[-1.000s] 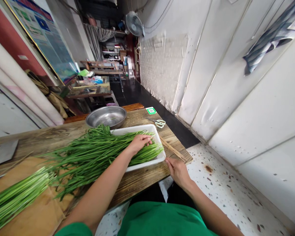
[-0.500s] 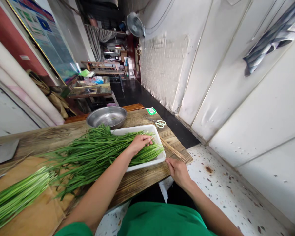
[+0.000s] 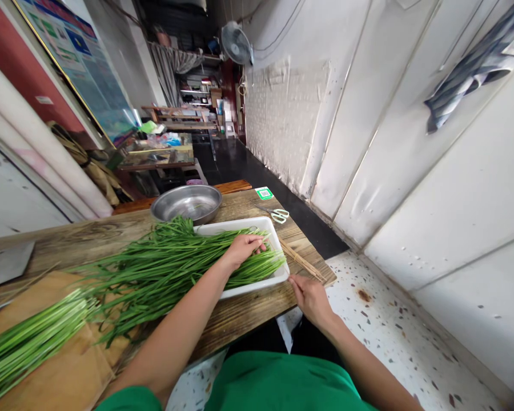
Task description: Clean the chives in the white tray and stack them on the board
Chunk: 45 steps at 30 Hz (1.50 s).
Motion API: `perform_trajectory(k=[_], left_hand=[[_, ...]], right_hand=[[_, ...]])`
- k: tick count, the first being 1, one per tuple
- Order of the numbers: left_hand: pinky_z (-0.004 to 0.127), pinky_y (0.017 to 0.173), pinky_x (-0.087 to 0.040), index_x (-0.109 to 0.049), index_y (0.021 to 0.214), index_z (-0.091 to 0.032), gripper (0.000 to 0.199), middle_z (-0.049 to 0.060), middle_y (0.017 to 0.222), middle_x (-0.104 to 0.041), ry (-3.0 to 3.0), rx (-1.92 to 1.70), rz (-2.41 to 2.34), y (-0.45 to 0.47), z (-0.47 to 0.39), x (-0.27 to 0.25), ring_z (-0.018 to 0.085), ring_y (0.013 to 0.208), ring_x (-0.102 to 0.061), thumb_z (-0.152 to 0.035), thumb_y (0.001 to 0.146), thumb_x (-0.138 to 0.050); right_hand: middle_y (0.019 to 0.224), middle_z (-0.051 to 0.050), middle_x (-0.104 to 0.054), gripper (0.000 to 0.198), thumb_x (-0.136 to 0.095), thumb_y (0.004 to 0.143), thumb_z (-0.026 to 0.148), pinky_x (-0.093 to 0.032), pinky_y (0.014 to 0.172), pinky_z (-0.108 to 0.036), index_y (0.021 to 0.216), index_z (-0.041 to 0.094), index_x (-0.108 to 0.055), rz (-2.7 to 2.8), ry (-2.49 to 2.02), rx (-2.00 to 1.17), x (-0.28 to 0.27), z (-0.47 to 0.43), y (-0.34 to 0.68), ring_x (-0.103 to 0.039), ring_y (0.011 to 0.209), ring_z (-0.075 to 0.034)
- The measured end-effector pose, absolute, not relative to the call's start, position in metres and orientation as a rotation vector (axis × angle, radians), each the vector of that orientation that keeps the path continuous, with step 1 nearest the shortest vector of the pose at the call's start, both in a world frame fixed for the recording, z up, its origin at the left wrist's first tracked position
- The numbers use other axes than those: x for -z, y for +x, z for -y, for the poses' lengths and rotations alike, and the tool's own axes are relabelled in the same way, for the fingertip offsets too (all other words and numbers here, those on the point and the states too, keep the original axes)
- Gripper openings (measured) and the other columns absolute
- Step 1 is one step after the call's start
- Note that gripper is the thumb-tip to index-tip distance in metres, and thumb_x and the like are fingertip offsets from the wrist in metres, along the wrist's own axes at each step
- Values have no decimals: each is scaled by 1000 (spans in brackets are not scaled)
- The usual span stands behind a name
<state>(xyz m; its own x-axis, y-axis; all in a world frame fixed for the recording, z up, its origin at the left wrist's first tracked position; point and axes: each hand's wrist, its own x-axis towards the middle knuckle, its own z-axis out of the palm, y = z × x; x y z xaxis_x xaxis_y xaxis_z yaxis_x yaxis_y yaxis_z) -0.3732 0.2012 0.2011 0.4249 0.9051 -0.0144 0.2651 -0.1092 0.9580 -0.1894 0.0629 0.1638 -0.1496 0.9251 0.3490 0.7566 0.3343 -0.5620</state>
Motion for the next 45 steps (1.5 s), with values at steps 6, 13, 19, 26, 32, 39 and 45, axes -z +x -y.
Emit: perform_trajectory(k=[6, 13, 19, 26, 32, 39, 45], left_hand=[[23, 55, -40, -65, 94, -9, 30, 6, 73, -65, 1622, -765, -1036, -374, -203, -198, 10, 53, -50, -25, 72, -53], [23, 53, -38, -64, 94, -8, 30, 7, 73, -64, 1607, -751, -1029, -373, -201, -201, 10, 53, -50, -24, 72, -53], [21, 52, -37, -65, 88, -9, 25, 6, 72, -64, 1586, -753, -1050, -372, -200, -202, 9, 52, -49, -23, 72, -52], [22, 52, -37, -65, 90, -9, 26, 6, 72, -63, 1593, -743, -1052, -373, -200, -202, 9, 52, -49, -23, 72, -51], [23, 54, -39, -65, 90, -9, 27, 6, 70, -62, 1630, -744, -1025, -374, -201, -201, 9, 52, -49, -24, 72, -52], [25, 58, -42, -66, 93, -10, 29, 5, 67, -63, 1695, -748, -1045, -374, -201, -202, 10, 52, -50, -24, 72, -52], [29, 69, -44, -69, 76, -13, 24, 8, 80, -67, 1869, -719, -1024, -375, -201, -202, 15, 64, -57, -28, 74, -51]], right_hand=[[72, -5, -65, 33, -30, 89, 25, -43, 65, -21, 82, 17, -62, 1953, -1444, -316, -164, -62, -189, -62, 70, -15], [70, -6, -63, 35, -29, 90, 26, -43, 66, -21, 79, 16, -61, 1953, -1450, -331, -164, -63, -189, -62, 72, -16], [73, -6, -65, 33, -30, 90, 25, -42, 65, -21, 84, 17, -61, 1958, -1442, -329, -164, -63, -189, -61, 70, -15], [73, -6, -65, 34, -29, 90, 26, -41, 64, -21, 85, 16, -62, 1972, -1430, -327, -164, -63, -188, -60, 69, -15], [70, -6, -64, 35, -28, 90, 27, -41, 62, -20, 80, 16, -61, 1977, -1450, -317, -166, -63, -188, -60, 66, -15], [70, -6, -64, 36, -28, 90, 26, -41, 62, -20, 76, 16, -60, 1904, -1491, -367, -168, -61, -194, -61, 66, -15], [64, -5, -62, 34, -30, 89, 26, -38, 59, -20, 72, 17, -58, 1824, -1548, -347, -168, -61, -200, -59, 60, -15]])
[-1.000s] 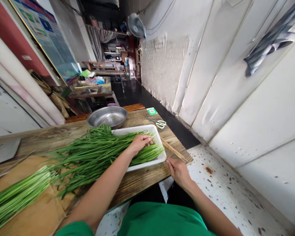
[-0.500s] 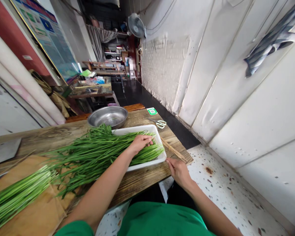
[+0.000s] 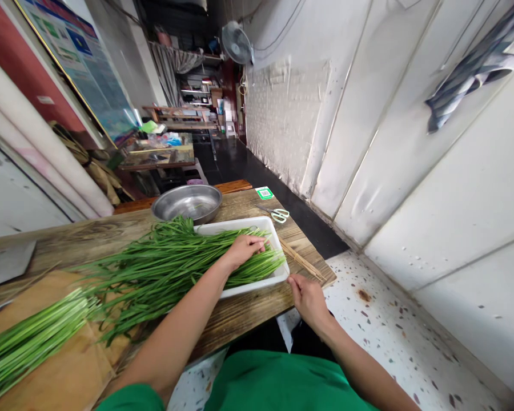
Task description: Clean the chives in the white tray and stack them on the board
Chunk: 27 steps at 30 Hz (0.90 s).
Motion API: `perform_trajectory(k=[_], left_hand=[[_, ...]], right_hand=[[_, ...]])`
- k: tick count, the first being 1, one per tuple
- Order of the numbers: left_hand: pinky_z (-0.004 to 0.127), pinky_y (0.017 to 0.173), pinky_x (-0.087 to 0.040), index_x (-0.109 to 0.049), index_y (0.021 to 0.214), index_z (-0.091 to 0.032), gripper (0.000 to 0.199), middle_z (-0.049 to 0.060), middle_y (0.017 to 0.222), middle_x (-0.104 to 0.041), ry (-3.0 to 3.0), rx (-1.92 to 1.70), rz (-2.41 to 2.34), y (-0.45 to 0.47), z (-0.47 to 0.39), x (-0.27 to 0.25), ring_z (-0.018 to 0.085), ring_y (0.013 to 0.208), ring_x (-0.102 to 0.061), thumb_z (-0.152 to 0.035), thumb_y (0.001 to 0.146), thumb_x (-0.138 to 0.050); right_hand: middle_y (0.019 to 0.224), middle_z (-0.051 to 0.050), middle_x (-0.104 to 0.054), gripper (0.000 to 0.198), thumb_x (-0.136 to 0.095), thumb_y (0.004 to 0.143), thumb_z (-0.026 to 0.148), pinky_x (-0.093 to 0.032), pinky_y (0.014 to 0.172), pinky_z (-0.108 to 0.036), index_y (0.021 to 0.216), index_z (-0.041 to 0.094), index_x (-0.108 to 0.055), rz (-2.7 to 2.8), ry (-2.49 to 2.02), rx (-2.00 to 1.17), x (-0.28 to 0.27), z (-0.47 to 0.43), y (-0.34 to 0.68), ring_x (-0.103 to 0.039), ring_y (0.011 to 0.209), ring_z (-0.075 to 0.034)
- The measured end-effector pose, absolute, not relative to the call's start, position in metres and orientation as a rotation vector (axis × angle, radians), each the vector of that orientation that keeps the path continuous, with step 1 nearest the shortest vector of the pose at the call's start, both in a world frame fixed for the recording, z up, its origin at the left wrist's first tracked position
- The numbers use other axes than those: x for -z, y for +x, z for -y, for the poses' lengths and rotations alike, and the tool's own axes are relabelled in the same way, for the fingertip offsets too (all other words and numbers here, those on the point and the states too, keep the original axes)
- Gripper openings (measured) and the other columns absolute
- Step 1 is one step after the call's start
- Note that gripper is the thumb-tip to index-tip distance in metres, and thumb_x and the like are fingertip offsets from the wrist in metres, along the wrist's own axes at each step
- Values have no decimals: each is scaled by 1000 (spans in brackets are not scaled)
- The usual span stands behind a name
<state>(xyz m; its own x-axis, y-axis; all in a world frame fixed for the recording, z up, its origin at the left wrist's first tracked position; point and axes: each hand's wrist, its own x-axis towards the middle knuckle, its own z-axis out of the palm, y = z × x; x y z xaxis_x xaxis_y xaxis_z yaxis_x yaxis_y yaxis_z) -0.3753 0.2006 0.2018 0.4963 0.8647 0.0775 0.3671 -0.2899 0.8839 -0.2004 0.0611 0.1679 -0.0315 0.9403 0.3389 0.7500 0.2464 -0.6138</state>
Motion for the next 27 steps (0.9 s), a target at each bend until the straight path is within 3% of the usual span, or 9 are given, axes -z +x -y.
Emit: perform_trajectory(k=[4, 9, 15, 17, 22, 27], left_hand=[[32, 85, -40, -69, 86, -16, 25, 7, 96, -66, 1956, -635, -1009, -375, -196, -204, 20, 88, -59, -31, 71, -55], [31, 87, -39, -66, 95, -17, 29, 5, 101, -65, 2002, -561, -933, -376, -193, -212, 20, 92, -58, -31, 74, -53], [32, 82, -39, -64, 100, -16, 32, 9, 93, -65, 2268, -750, -1226, -378, -200, -209, 20, 84, -57, -17, 79, -39], [34, 83, -36, -65, 96, -16, 30, 11, 92, -63, 2436, -766, -1398, -379, -203, -207, 22, 87, -54, -16, 78, -41], [36, 81, -29, -66, 68, -19, 16, 10, 85, -57, 2726, -552, -1584, -378, -205, -207, 24, 91, -45, -26, 74, -53], [38, 78, -27, -66, 66, -19, 14, 11, 86, -54, 2806, -403, -1562, -367, -205, -204, 26, 93, -41, -29, 72, -57]], right_hand=[[63, -4, -62, 32, -32, 88, 25, -37, 57, -21, 72, 17, -58, 1808, -1593, -303, -170, -63, -202, -59, 59, -15], [60, -3, -61, 33, -31, 88, 27, -37, 55, -20, 71, 17, -59, 1782, -1593, -269, -174, -64, -205, -58, 56, -14], [67, -4, -66, 34, -36, 85, 28, -43, 55, -23, 110, 15, -55, 1769, -1621, -273, -164, -66, -207, -61, 56, -17], [73, -6, -68, 35, -35, 85, 26, -44, 57, -24, 112, 15, -54, 1761, -1604, -268, -158, -65, -207, -62, 60, -17], [63, -5, -67, 39, -36, 85, 27, -45, 54, -23, 118, 12, -52, 1720, -1621, -273, -148, -63, -208, -60, 50, -16], [78, -7, -69, 38, -37, 85, 30, -48, 61, -24, 114, 15, -56, 1719, -1616, -297, -151, -64, -208, -64, 61, -17]])
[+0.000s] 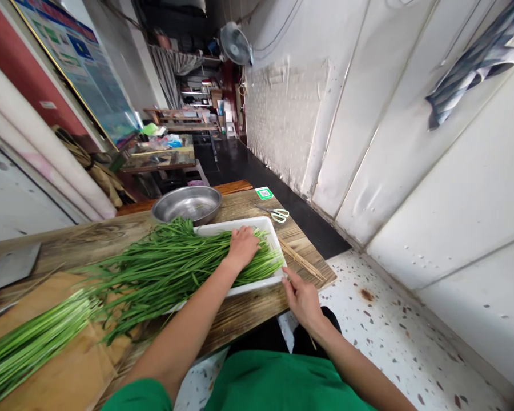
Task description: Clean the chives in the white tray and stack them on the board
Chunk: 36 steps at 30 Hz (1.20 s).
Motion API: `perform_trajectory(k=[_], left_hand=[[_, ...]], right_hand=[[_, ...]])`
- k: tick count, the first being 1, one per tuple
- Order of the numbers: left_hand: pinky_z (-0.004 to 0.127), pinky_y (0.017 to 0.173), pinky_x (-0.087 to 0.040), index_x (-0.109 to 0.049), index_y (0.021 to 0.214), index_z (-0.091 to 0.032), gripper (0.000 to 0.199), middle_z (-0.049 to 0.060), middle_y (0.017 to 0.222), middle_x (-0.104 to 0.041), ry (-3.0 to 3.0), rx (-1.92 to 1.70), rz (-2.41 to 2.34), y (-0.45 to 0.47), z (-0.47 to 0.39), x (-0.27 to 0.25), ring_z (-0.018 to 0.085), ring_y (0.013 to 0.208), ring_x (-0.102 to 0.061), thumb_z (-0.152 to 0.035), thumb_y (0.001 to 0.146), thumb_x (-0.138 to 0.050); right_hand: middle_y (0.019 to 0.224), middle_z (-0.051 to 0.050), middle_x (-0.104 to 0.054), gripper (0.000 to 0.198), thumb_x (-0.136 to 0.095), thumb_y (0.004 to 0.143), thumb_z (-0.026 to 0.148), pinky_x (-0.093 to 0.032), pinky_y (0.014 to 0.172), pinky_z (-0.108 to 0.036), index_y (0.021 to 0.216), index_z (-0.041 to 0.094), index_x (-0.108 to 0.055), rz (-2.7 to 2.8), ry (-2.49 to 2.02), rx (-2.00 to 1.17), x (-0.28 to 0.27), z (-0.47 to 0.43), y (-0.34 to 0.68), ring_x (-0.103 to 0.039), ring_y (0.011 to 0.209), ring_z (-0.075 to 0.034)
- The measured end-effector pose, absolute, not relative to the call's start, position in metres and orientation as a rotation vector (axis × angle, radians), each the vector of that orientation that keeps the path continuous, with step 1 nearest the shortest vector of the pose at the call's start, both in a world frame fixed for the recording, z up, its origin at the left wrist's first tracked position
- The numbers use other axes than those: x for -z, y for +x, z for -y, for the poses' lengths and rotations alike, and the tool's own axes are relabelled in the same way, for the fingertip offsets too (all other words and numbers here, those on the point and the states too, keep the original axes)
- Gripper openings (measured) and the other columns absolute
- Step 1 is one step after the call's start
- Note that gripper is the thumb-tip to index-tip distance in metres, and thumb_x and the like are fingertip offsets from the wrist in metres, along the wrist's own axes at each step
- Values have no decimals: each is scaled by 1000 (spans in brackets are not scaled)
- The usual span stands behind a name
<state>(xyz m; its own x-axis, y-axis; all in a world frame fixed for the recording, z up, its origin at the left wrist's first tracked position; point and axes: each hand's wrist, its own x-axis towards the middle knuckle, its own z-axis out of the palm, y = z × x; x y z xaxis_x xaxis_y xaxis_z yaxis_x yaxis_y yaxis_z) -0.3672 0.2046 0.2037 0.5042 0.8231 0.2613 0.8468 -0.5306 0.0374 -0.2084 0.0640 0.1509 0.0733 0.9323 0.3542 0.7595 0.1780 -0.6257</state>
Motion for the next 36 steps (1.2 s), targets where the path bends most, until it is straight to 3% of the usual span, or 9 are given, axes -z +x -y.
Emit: perform_trajectory(k=[4, 9, 12, 16, 23, 28, 36], left_hand=[[40, 79, -28, -65, 63, -18, 16, 10, 88, -54, -2637, 486, 1566, -363, -205, -201, 26, 94, -42, -25, 72, -55], [35, 86, -31, -62, 70, -17, 16, 8, 107, -54, -2791, 830, 1493, -365, -205, -202, 21, 99, -45, -23, 76, -48], [33, 87, -31, -58, 75, -18, 16, 7, 103, -58, -2913, 870, 1442, -364, -203, -205, 19, 97, -49, -21, 79, -42], [40, 93, -21, -53, 80, -18, 16, 7, 100, -60, -2866, 812, 1497, -361, -196, -209, 19, 99, -49, -21, 82, -38], [44, 96, -13, -56, 98, -22, 22, 4, 94, -63, -2846, 919, 1675, -363, -199, -208, 19, 94, -53, -25, 80, -44], [44, 98, -11, -65, 89, -24, 22, 3, 97, -65, -2897, 944, 1706, -365, -202, -207, 22, 101, -50, -31, 78, -48], [41, 97, -15, -67, 86, -27, 20, 0, 98, -66, -2860, 901, 1791, -364, -198, -207, 20, 98, -53, -34, 75, -51]], right_hand=[[88, -8, -69, 36, -38, 85, 28, -49, 66, -26, 113, 17, -57, 1711, -1591, -314, -152, -66, -206, -65, 72, -19], [95, -6, -68, 34, -40, 84, 27, -50, 68, -25, 111, 18, -59, 1689, -1546, -336, -153, -68, -204, -66, 72, -18], [97, -6, -67, 35, -40, 85, 27, -50, 70, -25, 112, 18, -58, 1685, -1537, -352, -153, -69, -203, -65, 73, -18], [94, -7, -68, 35, -40, 84, 27, -50, 70, -26, 113, 18, -58, 1670, -1541, -372, -151, -70, -203, -66, 71, -18], [90, -7, -69, 35, -40, 84, 26, -50, 71, -27, 113, 17, -58, 1656, -1530, -377, -151, -71, -204, -66, 72, -18], [91, -7, -69, 35, -41, 84, 25, -50, 71, -26, 114, 18, -58, 1655, -1523, -375, -148, -71, -204, -66, 71, -18], [92, -6, -69, 35, -41, 84, 23, -50, 72, -24, 114, 18, -58, 1669, -1509, -351, -148, -72, -204, -66, 73, -17]])
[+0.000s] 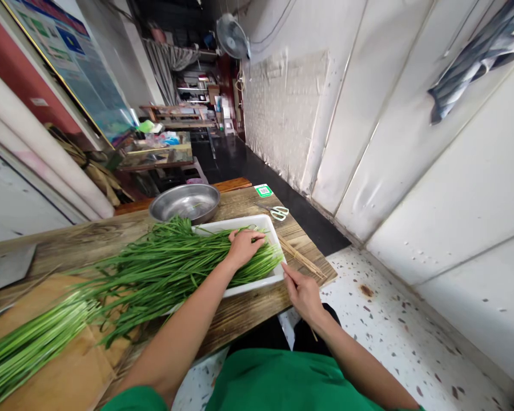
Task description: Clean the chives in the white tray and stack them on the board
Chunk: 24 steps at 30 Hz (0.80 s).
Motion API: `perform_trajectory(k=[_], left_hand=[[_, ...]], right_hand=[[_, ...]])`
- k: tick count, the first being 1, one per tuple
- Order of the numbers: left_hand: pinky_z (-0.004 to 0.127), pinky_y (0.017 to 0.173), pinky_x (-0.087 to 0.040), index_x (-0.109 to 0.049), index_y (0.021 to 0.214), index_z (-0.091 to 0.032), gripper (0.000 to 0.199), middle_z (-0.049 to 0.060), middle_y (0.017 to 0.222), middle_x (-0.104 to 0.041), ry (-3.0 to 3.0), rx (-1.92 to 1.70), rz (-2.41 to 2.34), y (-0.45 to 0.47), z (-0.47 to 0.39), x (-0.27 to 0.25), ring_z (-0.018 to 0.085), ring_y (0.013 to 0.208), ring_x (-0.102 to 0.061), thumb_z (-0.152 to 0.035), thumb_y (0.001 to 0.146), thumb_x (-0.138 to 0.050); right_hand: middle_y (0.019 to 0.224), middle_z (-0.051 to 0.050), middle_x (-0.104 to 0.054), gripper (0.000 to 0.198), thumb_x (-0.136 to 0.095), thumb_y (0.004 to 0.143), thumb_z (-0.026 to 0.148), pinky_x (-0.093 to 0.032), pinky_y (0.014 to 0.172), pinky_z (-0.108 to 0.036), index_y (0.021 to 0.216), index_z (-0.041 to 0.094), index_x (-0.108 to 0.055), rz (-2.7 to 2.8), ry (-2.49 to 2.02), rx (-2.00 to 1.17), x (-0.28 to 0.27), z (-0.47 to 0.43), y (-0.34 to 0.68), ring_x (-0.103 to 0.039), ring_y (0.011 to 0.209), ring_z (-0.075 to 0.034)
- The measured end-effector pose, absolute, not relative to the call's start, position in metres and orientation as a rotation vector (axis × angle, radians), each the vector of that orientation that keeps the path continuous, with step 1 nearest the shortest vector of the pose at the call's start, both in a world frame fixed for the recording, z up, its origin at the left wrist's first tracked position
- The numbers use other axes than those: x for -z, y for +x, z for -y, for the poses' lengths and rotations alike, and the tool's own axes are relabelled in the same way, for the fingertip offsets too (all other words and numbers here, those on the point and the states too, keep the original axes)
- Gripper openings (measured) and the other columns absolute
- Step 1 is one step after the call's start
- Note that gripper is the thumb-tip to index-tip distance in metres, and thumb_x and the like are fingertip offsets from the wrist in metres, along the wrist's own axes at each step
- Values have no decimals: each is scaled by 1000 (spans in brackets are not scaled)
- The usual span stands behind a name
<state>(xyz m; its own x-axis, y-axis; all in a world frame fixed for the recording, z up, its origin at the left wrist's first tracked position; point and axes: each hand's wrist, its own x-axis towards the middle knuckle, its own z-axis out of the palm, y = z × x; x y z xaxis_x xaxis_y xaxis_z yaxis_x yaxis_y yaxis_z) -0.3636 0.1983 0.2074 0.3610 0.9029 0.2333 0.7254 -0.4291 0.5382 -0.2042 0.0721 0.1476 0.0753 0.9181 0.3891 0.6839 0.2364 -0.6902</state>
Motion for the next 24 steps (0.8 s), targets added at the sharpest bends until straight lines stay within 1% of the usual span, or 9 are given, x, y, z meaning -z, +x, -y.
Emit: perform_trajectory(k=[5, 9, 17, 24], left_hand=[[37, 93, -23, -67, 87, -26, 21, -1, 91, -67, 2250, -766, -1490, -364, -199, -207, 18, 92, -56, -34, 75, -52], [33, 90, -28, -67, 87, -25, 21, -1, 90, -68, 2240, -771, -1488, -363, -200, -207, 18, 90, -58, -34, 74, -52], [33, 88, -29, -67, 87, -24, 22, -1, 89, -68, 2231, -767, -1493, -364, -201, -206, 18, 89, -58, -34, 73, -53], [35, 89, -29, -68, 87, -25, 22, -1, 89, -68, 2244, -762, -1468, -365, -202, -203, 19, 89, -59, -34, 73, -52]], right_hand=[[91, -5, -69, 35, -41, 83, 23, -51, 71, -24, 113, 19, -58, 1666, -1512, -354, -147, -72, -204, -66, 72, -17], [95, -4, -68, 34, -42, 83, 23, -51, 71, -24, 113, 19, -58, 1673, -1504, -360, -146, -73, -203, -66, 73, -17], [102, -5, -65, 35, -43, 82, 21, -51, 72, -24, 114, 20, -57, 1682, -1476, -350, -145, -74, -202, -66, 78, -17], [97, -5, -67, 35, -44, 82, 21, -51, 72, -24, 114, 19, -57, 1691, -1484, -356, -143, -75, -201, -66, 74, -17]])
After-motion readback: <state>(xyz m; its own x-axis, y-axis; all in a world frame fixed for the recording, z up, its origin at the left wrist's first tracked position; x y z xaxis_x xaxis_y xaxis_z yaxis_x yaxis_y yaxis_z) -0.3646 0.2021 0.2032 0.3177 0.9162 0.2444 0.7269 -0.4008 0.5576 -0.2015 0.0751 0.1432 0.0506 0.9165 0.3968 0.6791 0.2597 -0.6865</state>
